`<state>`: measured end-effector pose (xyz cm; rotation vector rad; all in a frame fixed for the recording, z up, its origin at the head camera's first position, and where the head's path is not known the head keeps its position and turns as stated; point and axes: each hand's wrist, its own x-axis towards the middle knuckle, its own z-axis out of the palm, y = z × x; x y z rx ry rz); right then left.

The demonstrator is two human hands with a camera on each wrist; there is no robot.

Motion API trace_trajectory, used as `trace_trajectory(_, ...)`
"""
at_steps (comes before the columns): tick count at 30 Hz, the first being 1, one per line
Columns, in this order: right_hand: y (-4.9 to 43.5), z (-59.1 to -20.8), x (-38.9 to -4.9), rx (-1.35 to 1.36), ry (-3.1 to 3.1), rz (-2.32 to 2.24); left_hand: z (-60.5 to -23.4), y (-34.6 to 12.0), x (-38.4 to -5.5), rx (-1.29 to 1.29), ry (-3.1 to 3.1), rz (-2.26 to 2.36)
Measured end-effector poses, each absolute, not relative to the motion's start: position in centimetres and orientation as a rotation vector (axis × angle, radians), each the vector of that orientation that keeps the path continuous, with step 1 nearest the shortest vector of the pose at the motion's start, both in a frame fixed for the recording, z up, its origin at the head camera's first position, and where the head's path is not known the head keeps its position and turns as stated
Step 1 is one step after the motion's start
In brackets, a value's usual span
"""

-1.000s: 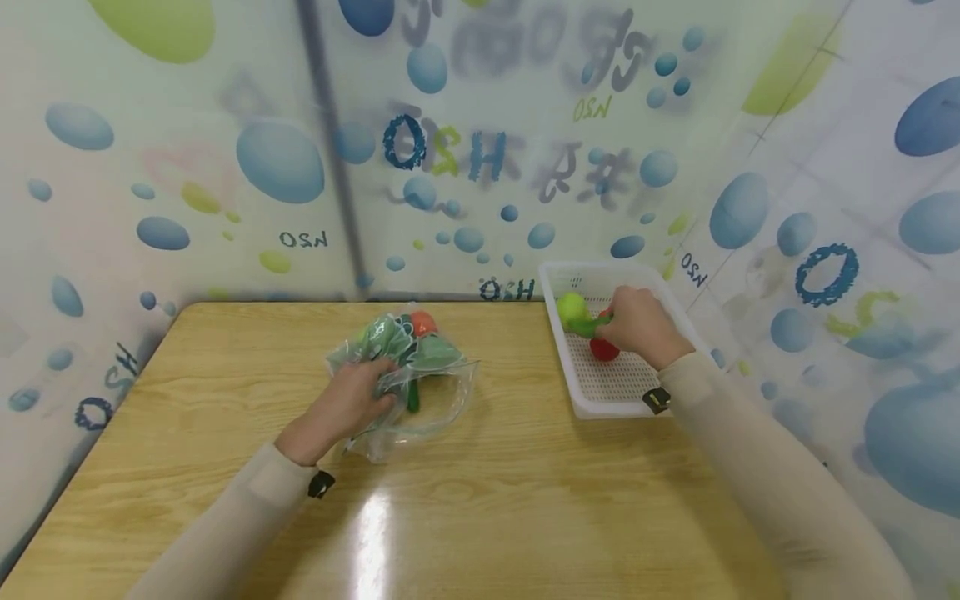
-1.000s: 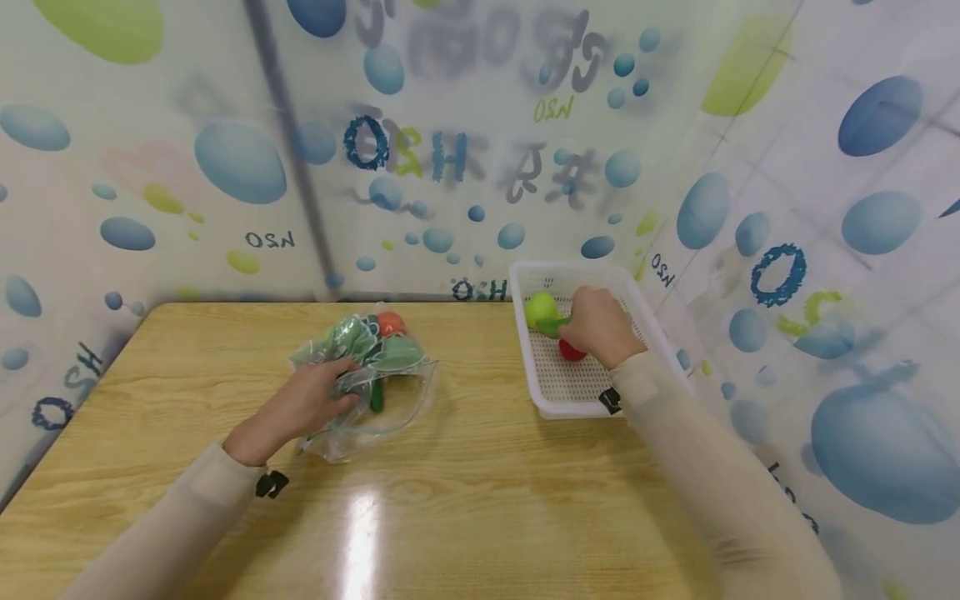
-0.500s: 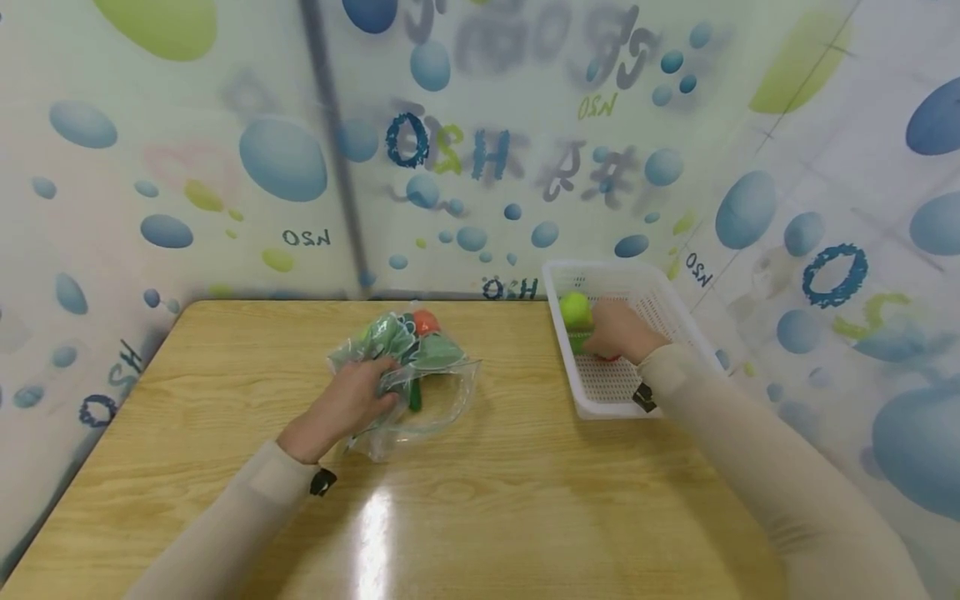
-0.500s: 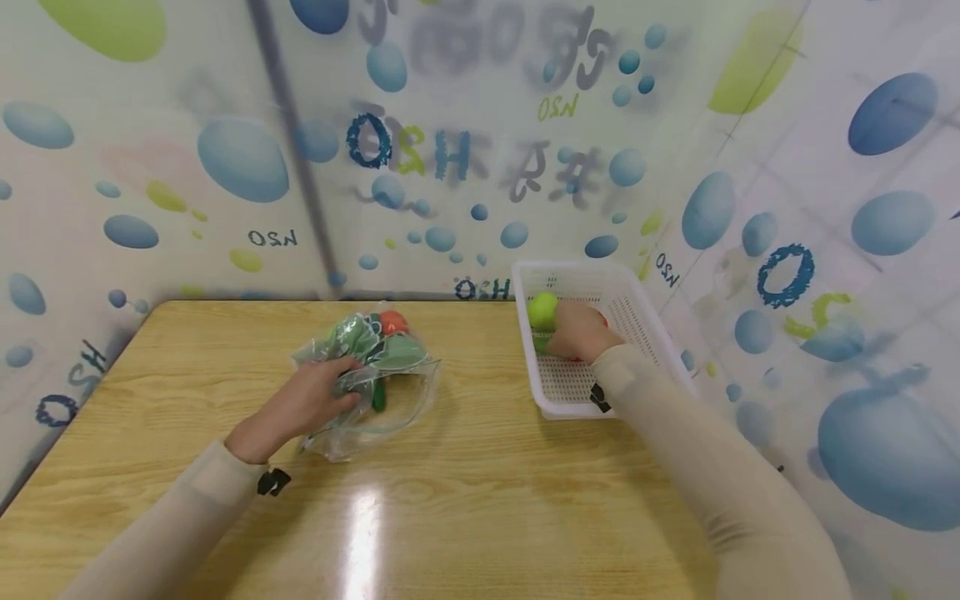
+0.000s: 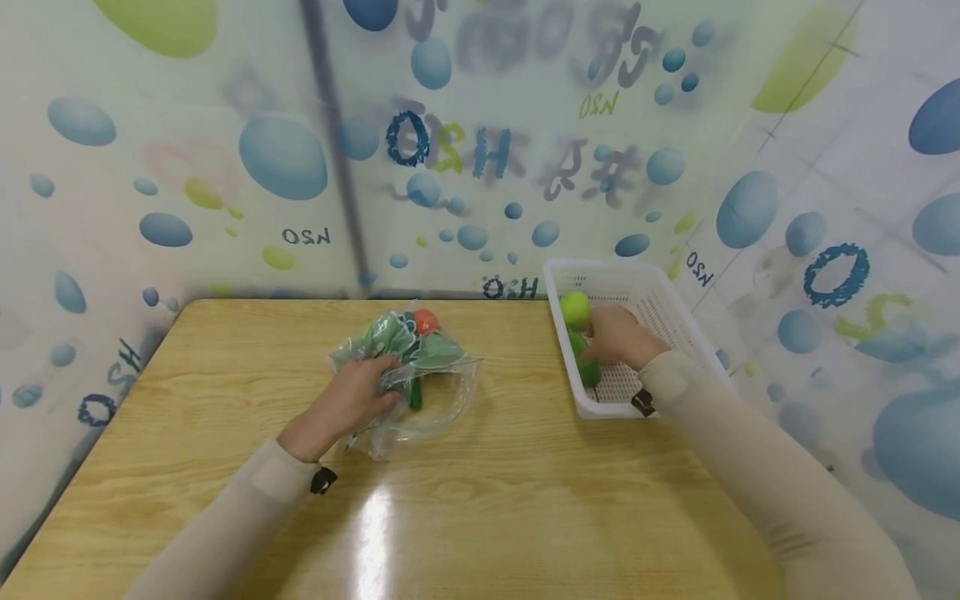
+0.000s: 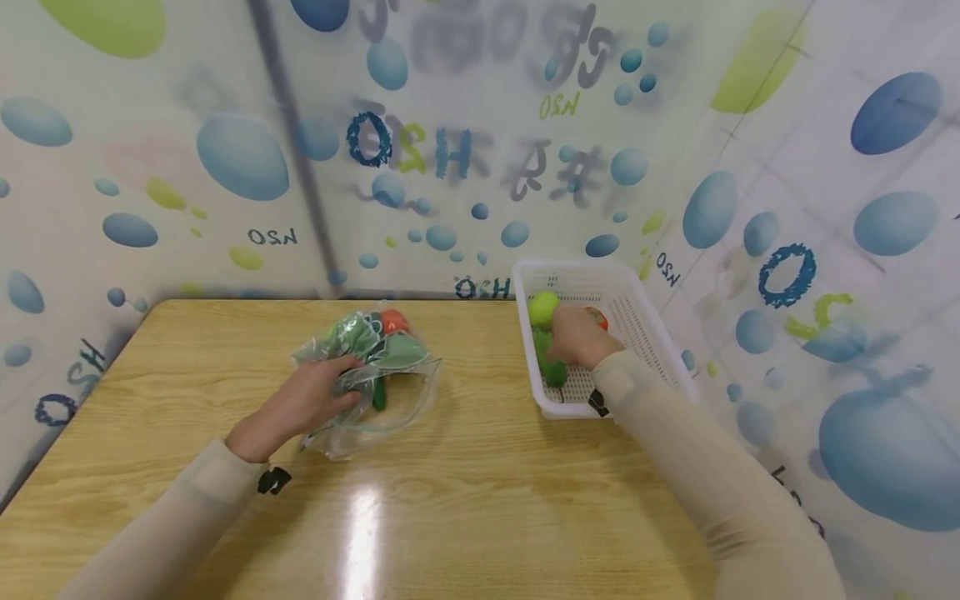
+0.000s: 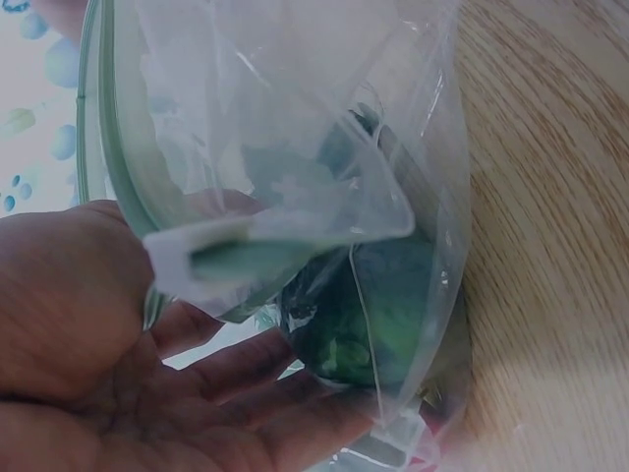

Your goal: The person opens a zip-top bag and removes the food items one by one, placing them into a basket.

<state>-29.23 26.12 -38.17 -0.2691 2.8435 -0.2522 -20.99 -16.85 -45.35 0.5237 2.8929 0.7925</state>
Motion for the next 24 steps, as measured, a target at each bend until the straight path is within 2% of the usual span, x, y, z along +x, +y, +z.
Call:
trace_trajectory(10, 24.1, -36.8, -26.6, -0.276, 3.005, -0.495, -45.6, -16.9, -20.9, 0.546, 2.905, 0.812)
trace_trajectory(24, 18.8, -36.6, -21.5, -0.636, 3.109, -0.743, -45.6, -16.3, -20.2, 0.536, 2.948, 0.794)
